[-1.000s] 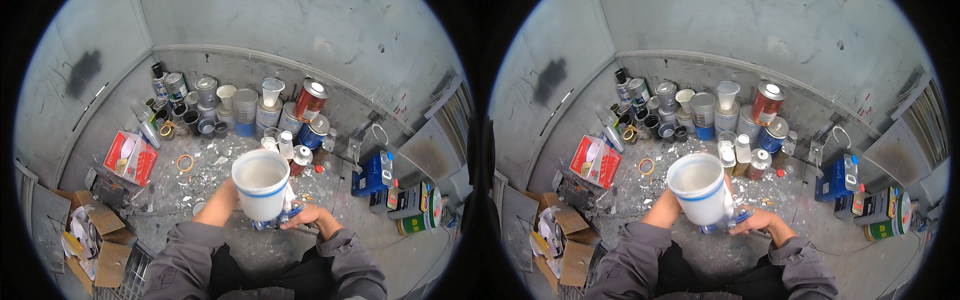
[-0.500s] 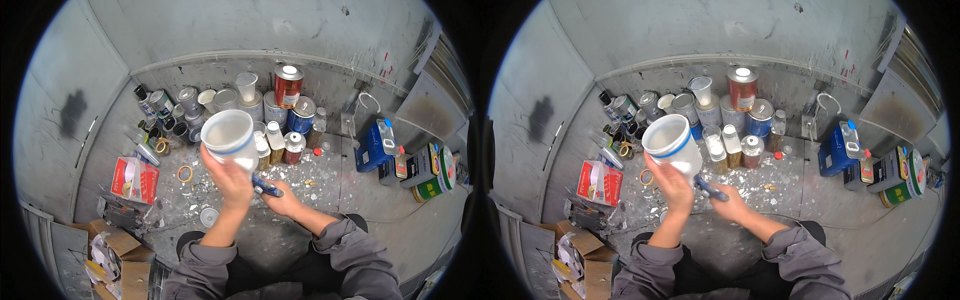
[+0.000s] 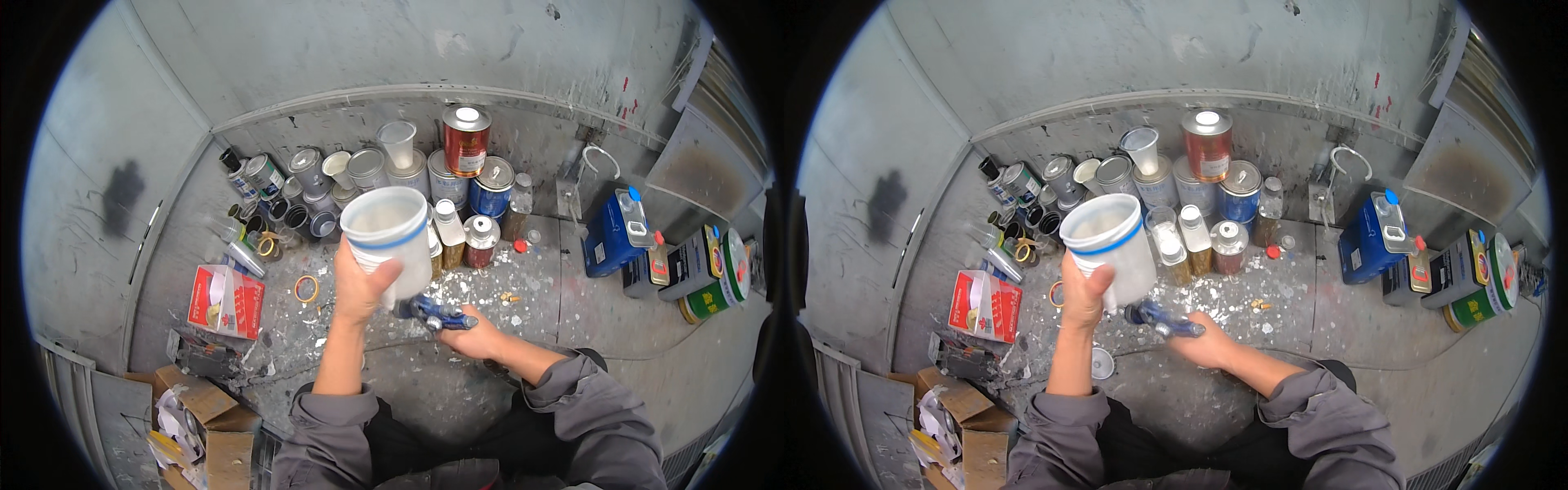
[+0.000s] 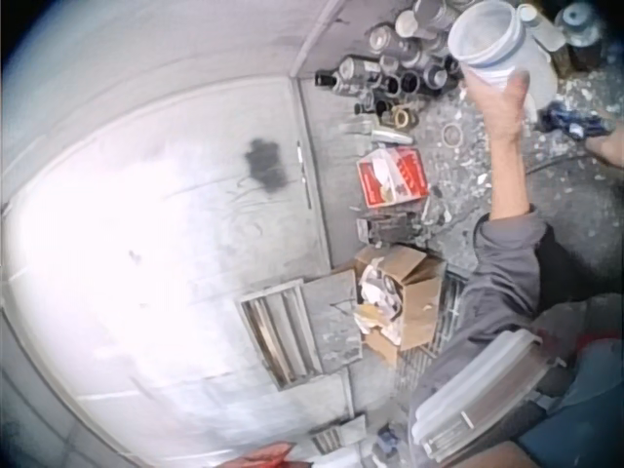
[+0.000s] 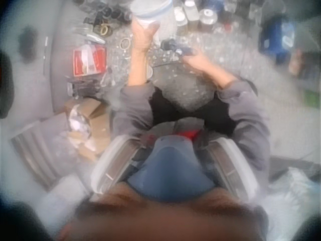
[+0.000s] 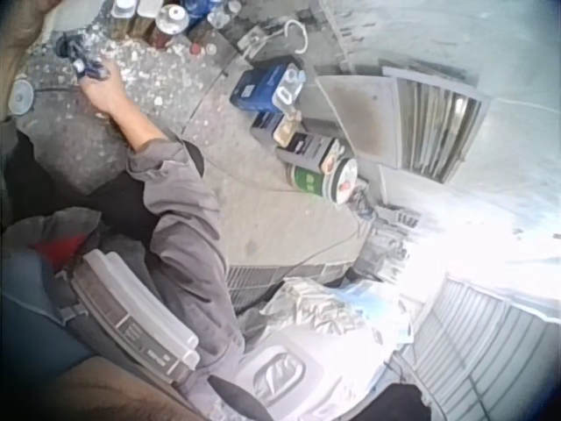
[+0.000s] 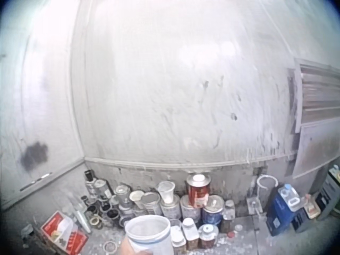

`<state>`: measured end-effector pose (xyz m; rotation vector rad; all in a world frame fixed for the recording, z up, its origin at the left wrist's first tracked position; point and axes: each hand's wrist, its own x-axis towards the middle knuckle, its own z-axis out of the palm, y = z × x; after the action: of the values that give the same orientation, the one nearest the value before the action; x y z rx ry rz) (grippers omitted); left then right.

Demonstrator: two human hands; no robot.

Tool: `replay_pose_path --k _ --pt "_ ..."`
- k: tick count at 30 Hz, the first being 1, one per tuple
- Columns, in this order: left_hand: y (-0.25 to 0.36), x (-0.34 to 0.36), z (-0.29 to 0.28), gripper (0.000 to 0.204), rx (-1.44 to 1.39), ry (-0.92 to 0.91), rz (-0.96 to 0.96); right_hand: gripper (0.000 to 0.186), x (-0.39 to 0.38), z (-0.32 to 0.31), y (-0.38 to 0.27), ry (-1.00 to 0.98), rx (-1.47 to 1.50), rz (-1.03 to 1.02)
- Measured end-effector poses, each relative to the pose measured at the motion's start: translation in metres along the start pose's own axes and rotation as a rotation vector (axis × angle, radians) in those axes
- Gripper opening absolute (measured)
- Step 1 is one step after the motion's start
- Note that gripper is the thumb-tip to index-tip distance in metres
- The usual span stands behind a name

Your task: The person uses a spray gun to apply white paint to a car bumper that is masked with plastic and tape. They move around the bumper to cover different areas, then refill the spray gun from a paint can and clean the gun with a cloth.

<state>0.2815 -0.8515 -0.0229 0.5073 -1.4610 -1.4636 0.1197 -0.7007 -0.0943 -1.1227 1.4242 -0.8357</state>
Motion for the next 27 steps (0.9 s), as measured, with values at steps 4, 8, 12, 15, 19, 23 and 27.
replay_pose_path --k 4,8,12,15,19,23,27 --pt "0.003 -0.003 -0.015 0.117 -0.145 -0.167 -0.126 0.019 -0.008 -0.009 0.001 -0.139 0.047 0.042" --pt "-0.019 -0.011 -0.041 0.133 -0.416 -0.311 -0.293 0.020 -0.003 -0.012 0.013 -0.309 0.080 0.020" --pt "-0.018 -0.012 -0.032 0.142 -0.538 -0.410 -0.301 0.018 0.000 -0.019 0.019 -0.381 0.037 -0.142" --pt "0.008 -0.003 -0.016 0.137 -0.699 -0.610 -0.353 0.017 0.002 -0.023 0.016 -0.410 -0.040 -0.290" --pt "0.021 -0.009 -0.007 0.123 -0.604 -0.699 -0.469 0.041 -0.002 -0.031 0.024 -0.376 -0.147 -0.357" --pt "0.003 -0.022 -0.007 0.094 -0.678 -0.646 -0.701 0.043 -0.007 -0.040 0.018 -0.299 -0.285 -0.257" --pt "-0.046 -0.025 -0.015 0.075 -0.521 -0.406 -0.488 0.045 -0.006 -0.043 0.010 -0.107 -0.308 -0.282"
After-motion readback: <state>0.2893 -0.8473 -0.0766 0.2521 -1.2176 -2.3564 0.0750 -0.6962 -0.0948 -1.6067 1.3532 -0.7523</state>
